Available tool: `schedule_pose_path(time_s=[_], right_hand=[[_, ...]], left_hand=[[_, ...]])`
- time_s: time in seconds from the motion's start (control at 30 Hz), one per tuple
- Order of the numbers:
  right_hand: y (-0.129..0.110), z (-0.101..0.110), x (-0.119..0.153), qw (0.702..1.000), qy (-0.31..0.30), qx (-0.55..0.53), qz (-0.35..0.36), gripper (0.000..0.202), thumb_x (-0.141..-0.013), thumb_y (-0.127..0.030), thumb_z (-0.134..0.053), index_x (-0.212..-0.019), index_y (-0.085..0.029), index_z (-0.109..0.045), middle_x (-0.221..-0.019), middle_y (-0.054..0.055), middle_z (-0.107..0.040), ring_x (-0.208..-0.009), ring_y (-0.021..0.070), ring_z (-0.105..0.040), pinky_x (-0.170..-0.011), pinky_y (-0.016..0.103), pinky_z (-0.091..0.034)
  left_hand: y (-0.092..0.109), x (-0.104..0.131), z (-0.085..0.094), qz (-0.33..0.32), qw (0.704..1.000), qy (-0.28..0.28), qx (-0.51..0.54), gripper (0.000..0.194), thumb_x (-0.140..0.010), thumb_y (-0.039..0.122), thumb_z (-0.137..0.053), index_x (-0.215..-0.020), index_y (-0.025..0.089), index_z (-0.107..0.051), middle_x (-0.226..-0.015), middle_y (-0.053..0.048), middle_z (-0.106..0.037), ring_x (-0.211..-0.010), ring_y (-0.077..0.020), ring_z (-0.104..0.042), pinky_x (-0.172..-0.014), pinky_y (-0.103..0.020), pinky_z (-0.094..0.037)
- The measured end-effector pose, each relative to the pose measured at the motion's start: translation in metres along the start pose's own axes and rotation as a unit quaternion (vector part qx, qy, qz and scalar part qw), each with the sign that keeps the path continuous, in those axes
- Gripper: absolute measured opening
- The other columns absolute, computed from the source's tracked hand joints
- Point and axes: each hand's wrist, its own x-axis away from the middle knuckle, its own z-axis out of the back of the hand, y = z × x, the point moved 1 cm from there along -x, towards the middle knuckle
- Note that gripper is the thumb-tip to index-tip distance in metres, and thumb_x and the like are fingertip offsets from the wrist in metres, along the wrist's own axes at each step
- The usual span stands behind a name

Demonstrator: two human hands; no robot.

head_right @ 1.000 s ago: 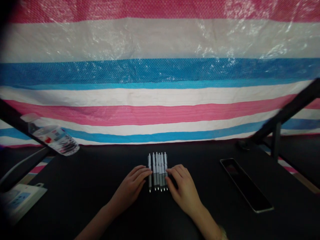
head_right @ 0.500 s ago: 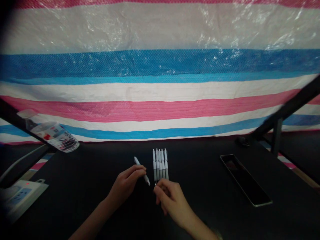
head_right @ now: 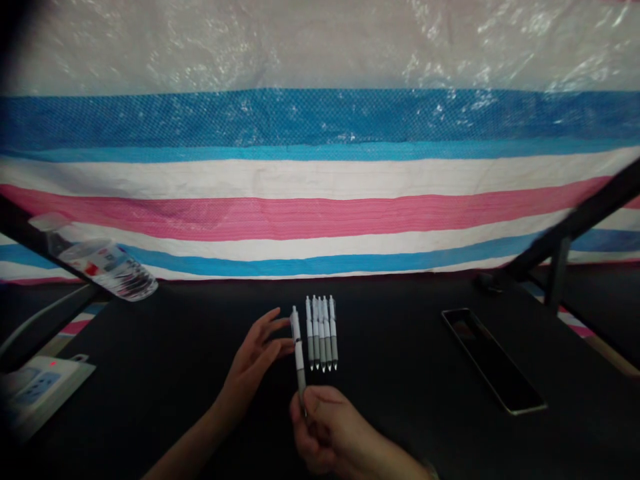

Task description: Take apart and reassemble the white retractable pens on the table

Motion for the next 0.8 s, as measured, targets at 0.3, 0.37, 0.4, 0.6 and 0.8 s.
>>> schedule_pose_path(time_s=[0.3,0.37,0.4,0.6,0.8], right_hand=[[0.01,0.0,-0.003,0.998,-0.004,-0.016,-0.056,0.043,-0.079,-0.059,-0.07,-0.074,-0.023,-0.048,-0.04,-0.011,-0.044,-0.029,0.0033,-0.019,-0.032,0.018,-0.012],[0.01,0.0,-0.003,0.998,0.002,-0.016,-0.06,0.044,-0.079,-0.061,-0.07,-0.074,-0.024,-0.046,-0.04,-0.011,-0.043,-0.029,0.0031,-0.018,-0.032,0.018,-0.011],[0.01,0.0,-0.003,0.998,0.005,-0.015,-0.063,0.045,-0.079,-0.061,-0.069,-0.074,-0.024,-0.045,-0.04,-0.012,-0.043,-0.029,0.0029,-0.018,-0.033,0.018,-0.01],[0.013,0.003,-0.005,0.998,0.012,-0.009,-0.055,0.047,-0.079,-0.063,-0.071,-0.074,-0.024,-0.045,-0.041,-0.012,-0.044,-0.028,0.0022,-0.019,-0.033,0.016,-0.012],[0.015,0.006,-0.011,0.998,0.054,-0.023,-0.013,0.051,-0.074,-0.065,-0.076,-0.081,-0.018,-0.057,-0.044,-0.008,-0.054,-0.028,0.0035,-0.033,-0.033,0.016,-0.018]], left_hand=[[-0.001,0.001,-0.006,0.228,0.958,-0.014,0.174,0.039,-0.068,0.035,-0.094,-0.094,0.011,-0.077,-0.085,-0.012,-0.081,-0.079,-0.0231,-0.078,-0.081,-0.033,-0.061],[-0.002,0.001,-0.008,0.222,0.96,-0.001,0.17,0.041,-0.065,0.036,-0.095,-0.091,0.011,-0.077,-0.081,-0.011,-0.081,-0.074,-0.0221,-0.077,-0.076,-0.032,-0.061],[-0.002,0.001,-0.009,0.22,0.961,0.004,0.166,0.041,-0.064,0.036,-0.096,-0.09,0.011,-0.077,-0.08,-0.011,-0.081,-0.073,-0.0221,-0.077,-0.075,-0.032,-0.062],[-0.002,-0.001,-0.013,0.213,0.967,0.035,0.137,0.044,-0.059,0.039,-0.097,-0.086,0.01,-0.078,-0.075,-0.011,-0.08,-0.068,-0.0222,-0.077,-0.07,-0.031,-0.062],[-0.003,-0.003,-0.009,0.208,0.969,0.048,0.125,0.043,-0.062,0.039,-0.095,-0.089,0.011,-0.078,-0.077,-0.01,-0.08,-0.069,-0.0211,-0.077,-0.069,-0.03,-0.061]])
